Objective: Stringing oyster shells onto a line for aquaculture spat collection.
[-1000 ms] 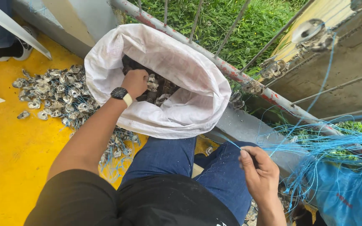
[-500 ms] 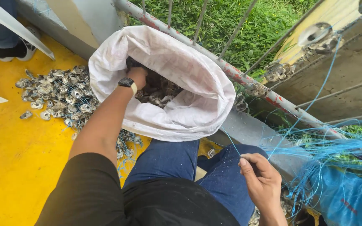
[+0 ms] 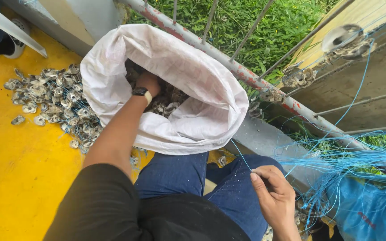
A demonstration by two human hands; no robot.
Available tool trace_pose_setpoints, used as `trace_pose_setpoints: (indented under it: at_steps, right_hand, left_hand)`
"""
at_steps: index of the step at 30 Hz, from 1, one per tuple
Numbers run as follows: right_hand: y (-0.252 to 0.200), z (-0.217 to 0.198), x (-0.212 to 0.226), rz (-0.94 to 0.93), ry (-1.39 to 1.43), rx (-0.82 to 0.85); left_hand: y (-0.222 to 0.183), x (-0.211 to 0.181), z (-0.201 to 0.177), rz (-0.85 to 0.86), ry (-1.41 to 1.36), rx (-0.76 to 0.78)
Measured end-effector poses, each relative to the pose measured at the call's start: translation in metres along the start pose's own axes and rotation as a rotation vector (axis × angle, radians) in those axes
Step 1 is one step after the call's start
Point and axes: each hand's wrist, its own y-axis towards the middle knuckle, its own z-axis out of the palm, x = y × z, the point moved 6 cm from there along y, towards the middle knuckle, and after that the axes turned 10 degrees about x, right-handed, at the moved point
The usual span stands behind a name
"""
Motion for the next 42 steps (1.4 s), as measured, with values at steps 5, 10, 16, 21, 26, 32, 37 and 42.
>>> trace_pose_setpoints:
  at_steps: [5,10,16,21,26,32,37,42]
  right_hand:
    - [-0.009,-0.003,0.010,-0.054,-0.029,-0.003]
    - [-0.019,0.007,0.026,-0.126,-0.005,-0.017]
    - [-0.046,0.002,0.037,-0.186,-0.059,-0.140]
    - [-0.066,-0.003,0.043,-0.217,-0.027,-0.241]
    - [-0.070,-0.009,0.048,-0.257,0.015,-0.260]
    - [-0.065,-0.009,0.052,-0.281,0.013,-0.250]
    - [-0.063,-0.007,0.044,-0.241,-0.011,-0.240]
    - [-0.064,-0.007,0.045,-0.252,-0.001,-0.243]
  left_hand:
    - [-0.093,-0.042,-0.080,0.212,-0.142,-0.223]
    - [-0.190,-0.138,-0.109,0.377,-0.755,0.036]
    - [-0.250,-0.244,-0.069,0.394,-1.594,0.714]
    - [-0.283,-0.282,-0.045,0.230,-1.832,1.023]
    - [-0.278,-0.281,-0.035,0.124,-1.895,1.031]
    - [-0.278,-0.282,-0.044,0.118,-1.894,1.006]
    - [-0.279,-0.281,-0.038,0.121,-1.914,1.024]
    - [-0.283,-0.286,-0.040,0.127,-1.909,1.036]
